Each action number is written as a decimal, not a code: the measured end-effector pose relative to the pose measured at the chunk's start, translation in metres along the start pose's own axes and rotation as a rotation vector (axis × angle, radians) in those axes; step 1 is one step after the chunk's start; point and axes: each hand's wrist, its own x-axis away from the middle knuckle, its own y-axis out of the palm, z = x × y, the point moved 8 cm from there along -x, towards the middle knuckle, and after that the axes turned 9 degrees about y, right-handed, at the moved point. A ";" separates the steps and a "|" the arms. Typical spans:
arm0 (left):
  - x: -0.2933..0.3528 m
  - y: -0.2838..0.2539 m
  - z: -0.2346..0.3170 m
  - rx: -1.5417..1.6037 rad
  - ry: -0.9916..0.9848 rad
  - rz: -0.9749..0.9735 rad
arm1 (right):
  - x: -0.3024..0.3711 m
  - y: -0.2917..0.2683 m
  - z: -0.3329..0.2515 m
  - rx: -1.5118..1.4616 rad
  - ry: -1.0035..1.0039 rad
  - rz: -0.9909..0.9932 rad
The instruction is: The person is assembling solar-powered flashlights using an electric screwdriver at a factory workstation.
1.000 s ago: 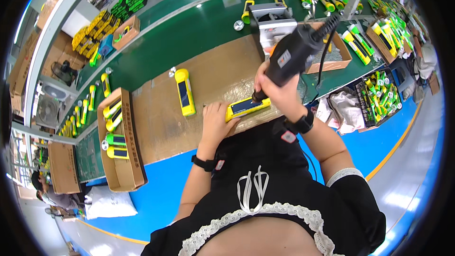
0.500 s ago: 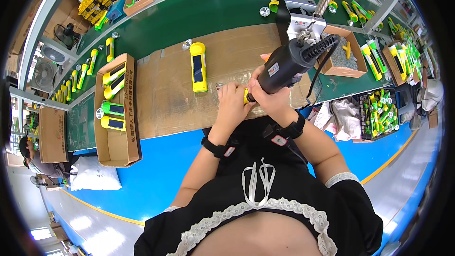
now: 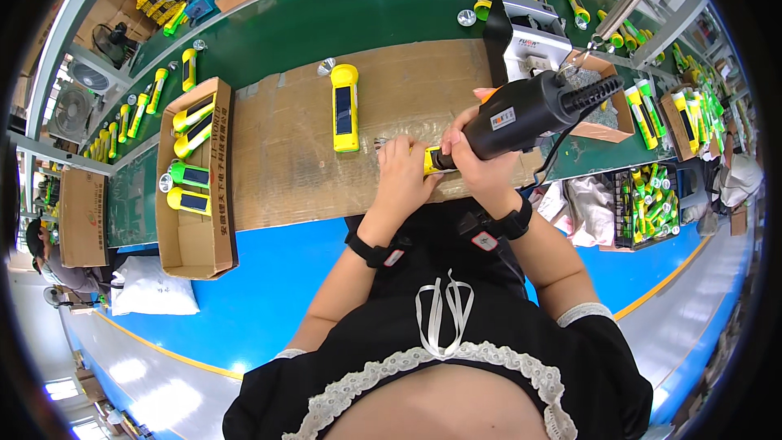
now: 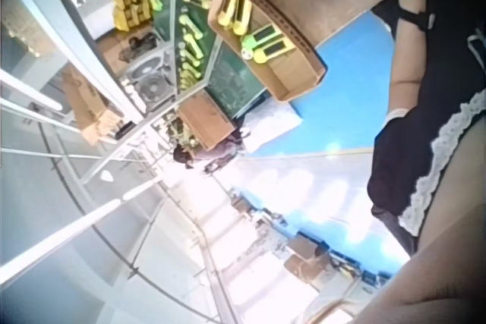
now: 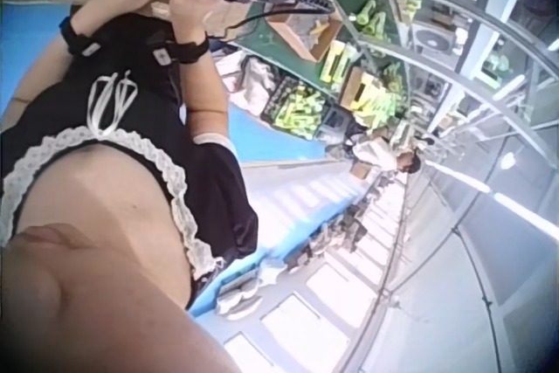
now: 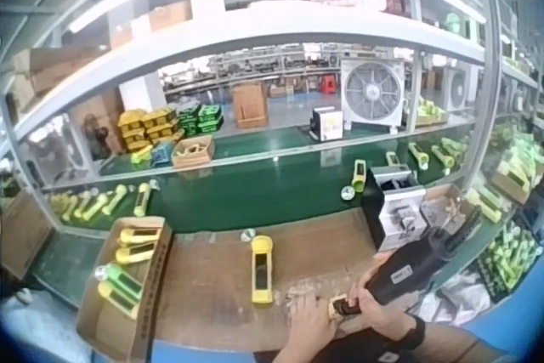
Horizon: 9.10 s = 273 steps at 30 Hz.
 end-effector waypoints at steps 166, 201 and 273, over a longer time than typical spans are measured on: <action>0.006 -0.056 -0.108 -0.415 -0.493 -0.146 | -0.009 -0.161 -0.039 0.264 -0.041 0.348; -0.033 0.047 0.037 -0.375 0.234 -0.199 | -0.109 -0.158 -0.035 0.145 0.051 0.223; -0.056 0.062 0.035 0.047 0.148 -0.255 | -0.122 -0.151 -0.041 0.288 -0.071 0.230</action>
